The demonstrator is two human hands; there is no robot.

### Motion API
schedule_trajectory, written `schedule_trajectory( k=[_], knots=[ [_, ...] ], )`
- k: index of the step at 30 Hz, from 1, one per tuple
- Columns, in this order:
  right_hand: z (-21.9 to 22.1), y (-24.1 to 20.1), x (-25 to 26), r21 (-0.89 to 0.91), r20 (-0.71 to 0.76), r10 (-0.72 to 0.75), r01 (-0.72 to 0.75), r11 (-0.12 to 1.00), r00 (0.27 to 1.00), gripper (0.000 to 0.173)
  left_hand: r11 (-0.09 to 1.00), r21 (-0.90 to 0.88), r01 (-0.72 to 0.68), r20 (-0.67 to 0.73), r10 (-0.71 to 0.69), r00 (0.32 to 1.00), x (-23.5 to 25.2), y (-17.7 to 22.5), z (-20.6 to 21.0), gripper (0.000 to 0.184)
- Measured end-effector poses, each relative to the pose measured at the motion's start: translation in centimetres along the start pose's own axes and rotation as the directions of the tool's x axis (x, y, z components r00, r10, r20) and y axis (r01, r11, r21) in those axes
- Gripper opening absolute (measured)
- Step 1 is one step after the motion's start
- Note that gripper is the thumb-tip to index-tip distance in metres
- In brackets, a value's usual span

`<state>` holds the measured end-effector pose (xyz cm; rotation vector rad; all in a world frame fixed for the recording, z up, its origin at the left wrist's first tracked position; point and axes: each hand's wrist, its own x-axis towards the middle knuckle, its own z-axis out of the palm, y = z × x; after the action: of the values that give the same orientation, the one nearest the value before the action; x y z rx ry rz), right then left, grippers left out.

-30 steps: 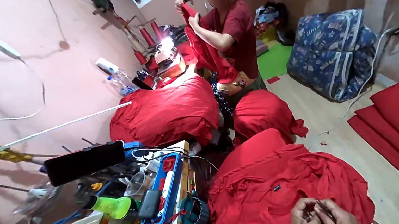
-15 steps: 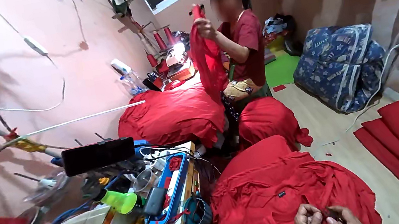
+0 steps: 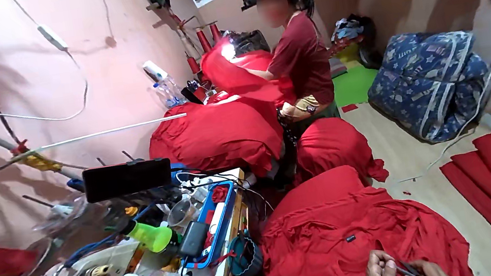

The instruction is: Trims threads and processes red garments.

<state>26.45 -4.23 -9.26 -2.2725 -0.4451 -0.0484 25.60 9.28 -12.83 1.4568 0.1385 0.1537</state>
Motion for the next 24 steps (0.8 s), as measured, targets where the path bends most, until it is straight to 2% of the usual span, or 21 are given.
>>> schedule_trajectory(
  k=[9,13,18,24],
  knots=[
    [-0.2,0.1,-0.5,-0.023,-0.021,-0.024,0.024,0.999,0.999,0.031,0.999,-0.033,0.002,0.009,-0.002,1.0,0.1,-0.5,-0.1,0.019],
    [0.0,0.3,-0.3,-0.047,-0.063,-0.031,0.029,0.998,0.998,0.03,0.999,-0.02,-0.04,0.022,0.04,0.999,0.3,-0.3,0.2,0.021],
    [0.1,0.1,-0.2,-0.122,-0.112,-0.108,0.094,0.988,0.988,0.028,0.997,-0.021,-0.075,0.027,0.075,0.997,0.3,-0.4,0.1,0.021],
    [1.5,1.0,-0.2,-0.201,-0.234,-0.174,0.128,0.971,0.956,0.034,0.992,-0.079,-0.096,-0.019,0.095,0.995,0.3,-0.3,0.3,0.017]
  ],
)
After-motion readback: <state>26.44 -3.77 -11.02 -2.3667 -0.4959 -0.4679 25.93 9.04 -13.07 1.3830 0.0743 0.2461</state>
